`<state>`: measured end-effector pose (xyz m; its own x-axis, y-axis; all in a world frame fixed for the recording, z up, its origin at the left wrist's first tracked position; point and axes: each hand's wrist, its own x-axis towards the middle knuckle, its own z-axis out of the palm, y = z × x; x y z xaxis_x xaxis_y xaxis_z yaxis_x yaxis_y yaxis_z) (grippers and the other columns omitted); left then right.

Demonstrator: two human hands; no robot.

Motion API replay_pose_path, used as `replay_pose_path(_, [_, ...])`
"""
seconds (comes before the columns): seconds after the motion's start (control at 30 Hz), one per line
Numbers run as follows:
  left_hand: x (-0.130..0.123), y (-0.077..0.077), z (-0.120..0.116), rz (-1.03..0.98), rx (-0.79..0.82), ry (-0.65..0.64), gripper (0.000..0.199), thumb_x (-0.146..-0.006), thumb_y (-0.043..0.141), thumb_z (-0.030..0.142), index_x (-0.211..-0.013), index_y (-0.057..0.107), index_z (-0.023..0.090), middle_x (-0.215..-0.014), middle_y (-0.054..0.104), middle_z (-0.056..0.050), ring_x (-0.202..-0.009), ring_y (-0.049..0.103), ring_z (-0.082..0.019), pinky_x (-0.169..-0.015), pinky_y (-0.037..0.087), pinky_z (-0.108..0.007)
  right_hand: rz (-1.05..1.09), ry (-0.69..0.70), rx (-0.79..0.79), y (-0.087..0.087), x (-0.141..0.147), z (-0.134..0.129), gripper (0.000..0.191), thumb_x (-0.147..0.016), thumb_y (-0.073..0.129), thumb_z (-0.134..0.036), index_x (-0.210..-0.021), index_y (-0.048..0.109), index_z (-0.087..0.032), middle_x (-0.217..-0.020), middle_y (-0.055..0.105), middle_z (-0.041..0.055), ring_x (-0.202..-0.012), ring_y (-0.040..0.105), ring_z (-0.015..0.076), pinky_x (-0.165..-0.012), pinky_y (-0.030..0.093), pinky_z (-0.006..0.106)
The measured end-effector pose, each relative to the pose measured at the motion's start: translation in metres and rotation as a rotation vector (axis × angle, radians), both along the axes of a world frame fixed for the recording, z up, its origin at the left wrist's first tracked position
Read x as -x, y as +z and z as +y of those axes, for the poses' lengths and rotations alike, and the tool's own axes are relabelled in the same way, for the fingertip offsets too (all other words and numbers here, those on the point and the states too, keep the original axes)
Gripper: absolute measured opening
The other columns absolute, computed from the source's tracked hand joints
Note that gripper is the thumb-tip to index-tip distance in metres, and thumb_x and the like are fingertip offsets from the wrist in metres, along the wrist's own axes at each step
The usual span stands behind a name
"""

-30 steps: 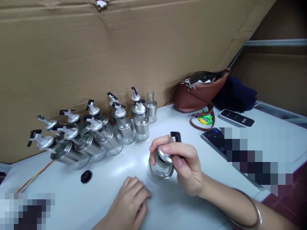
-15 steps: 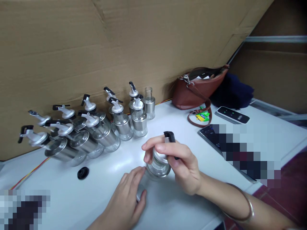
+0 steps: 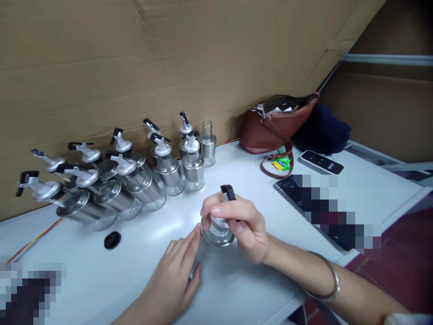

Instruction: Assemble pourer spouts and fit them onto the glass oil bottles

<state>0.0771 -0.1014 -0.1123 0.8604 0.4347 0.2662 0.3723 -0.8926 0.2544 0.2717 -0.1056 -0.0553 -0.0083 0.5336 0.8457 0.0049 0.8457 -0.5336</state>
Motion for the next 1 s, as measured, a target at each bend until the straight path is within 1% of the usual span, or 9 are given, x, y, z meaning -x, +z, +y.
replay_pose_path(0.2, [0.001, 0.001, -0.002, -0.015, -0.02, -0.017, 0.059, -0.09, 0.043, 0.016, -0.145, 0.02, 0.01, -0.127, 0.06, -0.022, -0.106, 0.065, -0.03, -0.085, 0.055, -0.043, -0.066, -0.026, 0.015, -0.001, -0.002, -0.003, 0.029, -0.096, 0.034, -0.023, -0.107, 0.062, -0.024, -0.078, 0.056, 0.0037, -0.065, 0.055, 0.0158, -0.057, 0.049, 0.031])
replay_pose_path(0.3, [0.0, 0.002, -0.002, -0.024, -0.038, -0.037, 0.056, -0.09, 0.043, 0.014, -0.142, 0.024, 0.009, -0.121, 0.063, -0.022, -0.098, 0.066, -0.029, -0.081, 0.055, -0.042, -0.074, 0.004, 0.044, -0.001, -0.004, -0.006, 0.026, -0.097, 0.033, -0.024, -0.099, 0.059, -0.025, -0.084, 0.055, 0.0044, -0.063, 0.056, 0.0146, -0.059, 0.051, 0.032])
replay_pose_path(0.43, [0.0, 0.004, -0.002, -0.01, -0.017, -0.04, 0.059, -0.088, 0.042, 0.011, -0.143, 0.021, 0.009, -0.125, 0.059, -0.022, -0.101, 0.063, -0.028, -0.083, 0.054, -0.041, -0.13, 0.01, 0.017, 0.002, -0.006, -0.007, 0.023, -0.096, 0.032, -0.025, -0.093, 0.055, -0.024, -0.09, 0.055, 0.0056, -0.065, 0.057, 0.0143, -0.057, 0.051, 0.031])
replay_pose_path(0.53, [0.004, 0.007, -0.001, 0.001, 0.013, -0.037, 0.059, -0.087, 0.04, 0.008, -0.143, 0.023, 0.011, -0.126, 0.057, -0.02, -0.105, 0.06, -0.028, -0.087, 0.052, -0.042, -0.163, -0.003, 0.01, 0.003, -0.007, -0.007, 0.026, -0.095, 0.031, -0.024, -0.096, 0.056, -0.024, -0.089, 0.055, 0.0059, -0.069, 0.057, 0.0161, -0.059, 0.051, 0.032])
replay_pose_path(0.63, [0.013, 0.008, -0.001, 0.036, 0.079, -0.005, 0.05, -0.087, 0.039, 0.007, -0.136, 0.037, 0.016, -0.112, 0.061, -0.013, -0.095, 0.06, -0.024, -0.081, 0.052, -0.04, -0.162, -0.003, 0.001, -0.002, -0.006, -0.006, 0.032, -0.096, 0.029, -0.024, -0.112, 0.057, -0.025, -0.086, 0.055, 0.0055, -0.071, 0.056, 0.017, -0.061, 0.052, 0.033])
replay_pose_path(0.73, [0.025, 0.009, 0.001, 0.059, 0.125, 0.042, 0.036, -0.089, 0.038, 0.008, -0.121, 0.05, 0.019, -0.098, 0.06, -0.008, -0.085, 0.059, -0.021, -0.074, 0.051, -0.035, -0.034, 0.085, 0.062, -0.011, -0.001, -0.006, 0.04, -0.096, 0.036, -0.025, -0.135, 0.038, -0.032, -0.094, 0.054, 0.0043, -0.064, 0.055, 0.013, -0.054, 0.051, 0.028])
replay_pose_path(0.83, [0.034, 0.009, 0.006, 0.042, 0.109, 0.077, 0.024, -0.09, 0.039, 0.011, -0.106, 0.056, 0.019, -0.093, 0.059, -0.007, -0.085, 0.058, -0.021, -0.075, 0.05, -0.035, 0.078, 0.149, 0.153, -0.014, 0.002, -0.006, 0.047, -0.095, 0.042, -0.031, -0.139, 0.027, -0.033, -0.096, 0.053, 0.0036, -0.061, 0.054, 0.0114, -0.053, 0.051, 0.027])
replay_pose_path(0.93, [0.039, 0.01, 0.01, 0.009, 0.109, 0.095, 0.016, -0.091, 0.044, 0.016, -0.1, 0.057, 0.02, -0.091, 0.06, -0.006, -0.084, 0.058, -0.021, -0.075, 0.049, -0.034, 0.056, 0.173, 0.235, -0.012, -0.001, -0.006, 0.04, -0.094, 0.045, -0.037, -0.132, 0.038, -0.026, -0.094, 0.056, 0.005, -0.064, 0.056, 0.0124, -0.056, 0.049, 0.028])
replay_pose_path(1.0, [0.04, 0.011, 0.012, -0.007, 0.123, 0.094, 0.015, -0.09, 0.047, 0.02, -0.101, 0.057, 0.02, -0.091, 0.061, -0.006, -0.084, 0.058, -0.021, -0.075, 0.049, -0.033, 0.015, 0.187, 0.303, -0.01, -0.003, -0.006, 0.033, -0.094, 0.045, -0.041, -0.118, 0.051, -0.02, -0.089, 0.059, 0.0059, -0.068, 0.058, 0.0145, -0.06, 0.049, 0.03])
